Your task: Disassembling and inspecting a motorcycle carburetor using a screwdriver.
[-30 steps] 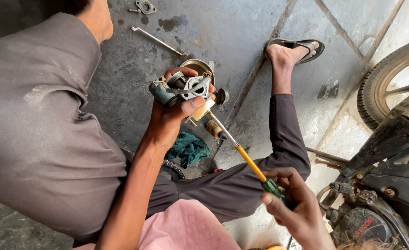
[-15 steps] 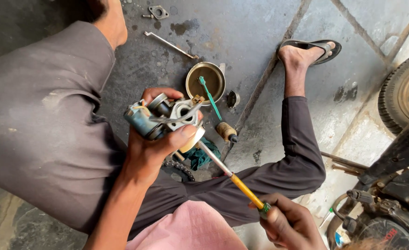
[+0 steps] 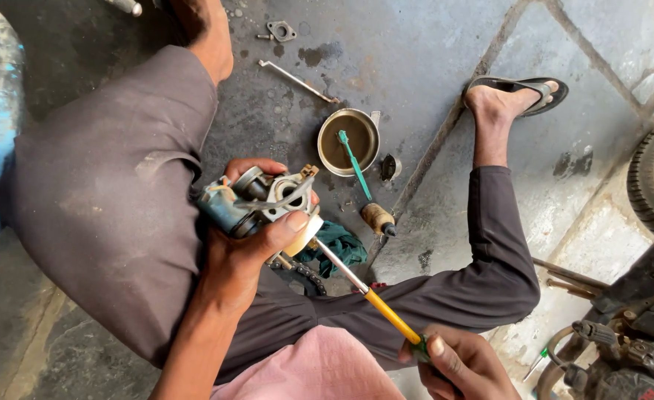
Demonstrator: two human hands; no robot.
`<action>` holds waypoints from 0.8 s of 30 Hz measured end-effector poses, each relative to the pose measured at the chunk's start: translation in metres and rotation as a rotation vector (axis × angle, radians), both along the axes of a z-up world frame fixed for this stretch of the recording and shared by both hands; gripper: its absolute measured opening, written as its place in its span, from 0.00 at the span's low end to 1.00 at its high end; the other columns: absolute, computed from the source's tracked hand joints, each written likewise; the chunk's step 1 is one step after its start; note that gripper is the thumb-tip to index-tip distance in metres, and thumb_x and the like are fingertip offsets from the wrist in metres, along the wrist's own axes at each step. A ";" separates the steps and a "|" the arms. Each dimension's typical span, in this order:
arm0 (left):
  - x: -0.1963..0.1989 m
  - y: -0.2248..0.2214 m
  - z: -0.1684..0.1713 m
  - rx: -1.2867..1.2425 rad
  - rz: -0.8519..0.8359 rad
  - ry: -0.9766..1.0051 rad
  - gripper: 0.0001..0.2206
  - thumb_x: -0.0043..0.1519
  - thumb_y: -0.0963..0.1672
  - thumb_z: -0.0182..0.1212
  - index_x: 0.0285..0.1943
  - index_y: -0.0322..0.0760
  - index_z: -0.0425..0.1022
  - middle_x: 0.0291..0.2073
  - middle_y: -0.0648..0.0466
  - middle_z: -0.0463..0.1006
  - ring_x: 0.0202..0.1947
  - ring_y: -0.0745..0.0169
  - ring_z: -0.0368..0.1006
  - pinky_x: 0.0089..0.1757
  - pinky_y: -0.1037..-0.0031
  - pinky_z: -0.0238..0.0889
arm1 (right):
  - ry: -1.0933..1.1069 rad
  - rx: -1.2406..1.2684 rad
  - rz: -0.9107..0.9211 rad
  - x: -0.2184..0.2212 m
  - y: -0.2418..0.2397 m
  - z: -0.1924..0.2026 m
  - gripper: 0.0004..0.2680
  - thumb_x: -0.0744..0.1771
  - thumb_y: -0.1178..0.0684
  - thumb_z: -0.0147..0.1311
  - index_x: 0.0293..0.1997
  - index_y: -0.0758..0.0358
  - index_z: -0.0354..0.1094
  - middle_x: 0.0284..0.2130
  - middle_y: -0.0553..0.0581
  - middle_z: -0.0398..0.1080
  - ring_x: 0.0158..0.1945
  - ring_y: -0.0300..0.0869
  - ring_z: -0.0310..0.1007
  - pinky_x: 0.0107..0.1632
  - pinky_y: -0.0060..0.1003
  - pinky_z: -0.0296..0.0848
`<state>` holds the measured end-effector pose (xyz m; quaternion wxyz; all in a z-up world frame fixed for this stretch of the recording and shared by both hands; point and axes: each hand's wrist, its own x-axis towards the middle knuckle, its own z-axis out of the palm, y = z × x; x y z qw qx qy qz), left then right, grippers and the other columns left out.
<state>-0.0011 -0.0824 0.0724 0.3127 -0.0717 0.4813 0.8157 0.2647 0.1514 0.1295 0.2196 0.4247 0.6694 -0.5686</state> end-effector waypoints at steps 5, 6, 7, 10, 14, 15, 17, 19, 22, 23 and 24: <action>0.001 -0.004 0.002 -0.043 0.021 0.006 0.23 0.56 0.42 0.69 0.59 0.32 0.64 0.42 0.46 0.81 0.44 0.63 0.78 0.48 0.71 0.73 | 0.029 -0.329 -0.089 -0.039 -0.015 0.018 0.16 0.61 0.52 0.68 0.43 0.71 0.63 0.31 0.51 0.69 0.26 0.37 0.67 0.27 0.32 0.67; 0.001 -0.004 0.002 -0.041 0.015 0.008 0.24 0.56 0.42 0.69 0.59 0.33 0.64 0.43 0.46 0.81 0.44 0.64 0.77 0.48 0.72 0.73 | 0.298 0.049 0.153 -0.040 -0.019 0.022 0.14 0.65 0.48 0.63 0.42 0.69 0.64 0.29 0.52 0.69 0.28 0.35 0.68 0.29 0.27 0.68; 0.001 -0.004 0.001 -0.039 0.008 0.010 0.24 0.56 0.42 0.69 0.59 0.33 0.63 0.43 0.47 0.80 0.44 0.64 0.77 0.48 0.72 0.73 | 0.559 0.432 0.395 -0.042 -0.022 0.026 0.14 0.69 0.44 0.59 0.41 0.67 0.66 0.28 0.52 0.68 0.29 0.32 0.70 0.32 0.22 0.68; 0.002 -0.005 0.001 -0.029 -0.014 0.006 0.24 0.56 0.43 0.70 0.59 0.33 0.63 0.43 0.47 0.80 0.45 0.64 0.77 0.48 0.72 0.73 | 0.315 0.965 0.755 0.014 -0.009 0.004 0.18 0.66 0.39 0.54 0.52 0.62 0.72 0.23 0.43 0.63 0.22 0.23 0.61 0.25 0.20 0.57; 0.000 -0.003 -0.001 -0.071 -0.021 0.015 0.25 0.56 0.44 0.70 0.59 0.33 0.63 0.43 0.48 0.80 0.44 0.64 0.77 0.48 0.72 0.74 | -0.248 -0.204 -0.061 0.031 0.007 -0.014 0.14 0.68 0.41 0.55 0.47 0.64 0.76 0.14 0.46 0.55 0.17 0.32 0.57 0.23 0.25 0.54; 0.000 -0.002 -0.001 -0.055 -0.012 0.019 0.26 0.56 0.44 0.70 0.60 0.33 0.63 0.43 0.47 0.80 0.45 0.64 0.77 0.48 0.72 0.73 | -0.210 -0.236 -0.117 0.022 0.008 -0.012 0.13 0.68 0.46 0.60 0.48 0.68 0.71 0.18 0.50 0.62 0.20 0.36 0.59 0.24 0.29 0.57; 0.003 -0.005 0.001 -0.054 0.005 0.015 0.26 0.56 0.44 0.70 0.60 0.33 0.62 0.44 0.47 0.80 0.45 0.64 0.77 0.49 0.72 0.73 | -0.183 -0.281 -0.165 -0.008 -0.006 0.001 0.14 0.68 0.51 0.64 0.50 0.72 0.66 0.22 0.55 0.69 0.23 0.40 0.62 0.26 0.33 0.59; 0.001 -0.004 0.001 -0.063 -0.019 0.032 0.25 0.56 0.44 0.70 0.59 0.32 0.64 0.44 0.47 0.80 0.45 0.64 0.77 0.48 0.71 0.75 | 0.478 0.079 0.235 -0.053 -0.032 0.020 0.15 0.68 0.47 0.63 0.43 0.71 0.64 0.32 0.55 0.64 0.36 0.38 0.70 0.41 0.34 0.68; 0.000 -0.003 0.001 -0.064 -0.029 0.015 0.25 0.57 0.44 0.69 0.60 0.33 0.64 0.44 0.47 0.80 0.45 0.64 0.77 0.48 0.72 0.74 | 0.424 0.819 0.454 -0.038 -0.034 0.018 0.15 0.65 0.41 0.58 0.47 0.62 0.68 0.27 0.43 0.68 0.32 0.31 0.72 0.37 0.25 0.69; 0.000 -0.003 -0.001 -0.066 -0.033 0.010 0.25 0.57 0.44 0.69 0.60 0.33 0.64 0.44 0.47 0.80 0.45 0.64 0.77 0.48 0.72 0.74 | 0.418 0.817 0.452 -0.019 -0.021 0.011 0.15 0.65 0.41 0.58 0.47 0.62 0.68 0.27 0.43 0.68 0.32 0.31 0.72 0.37 0.25 0.69; 0.001 -0.003 -0.001 -0.071 -0.031 0.012 0.25 0.56 0.44 0.70 0.60 0.33 0.64 0.43 0.47 0.80 0.44 0.64 0.77 0.47 0.72 0.74 | -0.092 0.610 0.494 0.000 -0.009 0.004 0.11 0.66 0.44 0.61 0.49 0.53 0.72 0.25 0.44 0.71 0.31 0.32 0.75 0.37 0.29 0.71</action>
